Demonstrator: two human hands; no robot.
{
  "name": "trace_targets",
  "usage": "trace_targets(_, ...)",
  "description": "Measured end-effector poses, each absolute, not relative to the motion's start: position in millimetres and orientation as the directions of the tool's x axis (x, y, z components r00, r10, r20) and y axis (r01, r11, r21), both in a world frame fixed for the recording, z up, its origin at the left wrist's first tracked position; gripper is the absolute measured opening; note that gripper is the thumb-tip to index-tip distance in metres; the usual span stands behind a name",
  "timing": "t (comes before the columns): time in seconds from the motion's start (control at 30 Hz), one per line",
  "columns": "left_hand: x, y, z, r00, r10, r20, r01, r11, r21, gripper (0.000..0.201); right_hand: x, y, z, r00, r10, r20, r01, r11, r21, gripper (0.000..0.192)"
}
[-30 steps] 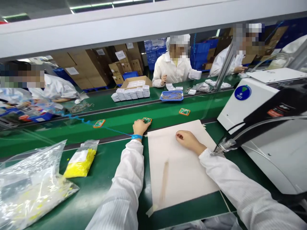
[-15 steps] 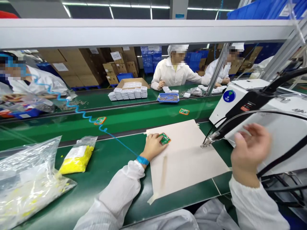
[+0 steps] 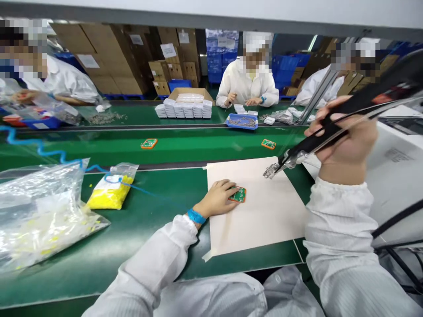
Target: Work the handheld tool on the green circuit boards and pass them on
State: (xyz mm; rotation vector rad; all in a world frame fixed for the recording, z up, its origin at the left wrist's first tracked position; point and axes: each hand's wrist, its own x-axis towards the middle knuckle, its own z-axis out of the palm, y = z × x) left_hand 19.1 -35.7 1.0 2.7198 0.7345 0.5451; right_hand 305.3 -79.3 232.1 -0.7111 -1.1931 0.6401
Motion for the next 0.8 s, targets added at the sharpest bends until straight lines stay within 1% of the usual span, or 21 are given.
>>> trace_targets(0.07,22,-35,2,0.795,0.536,0.285,0.425,-0.827,0.369,0.045,292,-86,237,0.25,0.725,0.642,-0.062,0.674,-0.736,0.021)
trace_targets(0.13,23,-36,3,0.787,0.544,0.29,0.432,-0.822,0.371,0.048,280,-90,236,0.217,0.71,0.67,-0.077,0.697,-0.713,0.018)
trace_targets(0.17,24,-37,4,0.787,0.542,0.295,0.428,-0.824,0.372,0.05,275,-91,234,0.188,0.72,0.669,-0.1,0.691,-0.716,0.018)
trace_targets(0.27,24,-39,5,0.796,0.516,0.318,0.393,-0.839,0.376,0.054,261,-89,223,0.07,0.777,0.626,-0.19,0.626,-0.756,0.02)
trace_targets(0.33,24,-39,4,0.802,0.5,0.326,0.376,-0.847,0.376,0.05,253,-85,216,-0.002,0.796,0.605,-0.229,0.589,-0.775,0.021)
trace_targets(0.43,23,-37,1,0.802,0.501,0.325,0.374,-0.846,0.381,0.044,245,-79,208,-0.108,0.788,0.606,-0.264,0.565,-0.782,0.022)
trace_targets(0.57,22,-34,0,0.805,0.494,0.328,0.36,-0.847,0.391,0.045,240,-71,203,-0.221,0.779,0.587,-0.3,0.519,-0.801,0.023)
trace_targets(0.8,26,-34,8,0.823,0.493,0.283,0.368,-0.842,0.395,0.045,241,-62,199,-0.303,0.753,0.584,-0.338,0.489,-0.804,0.024)
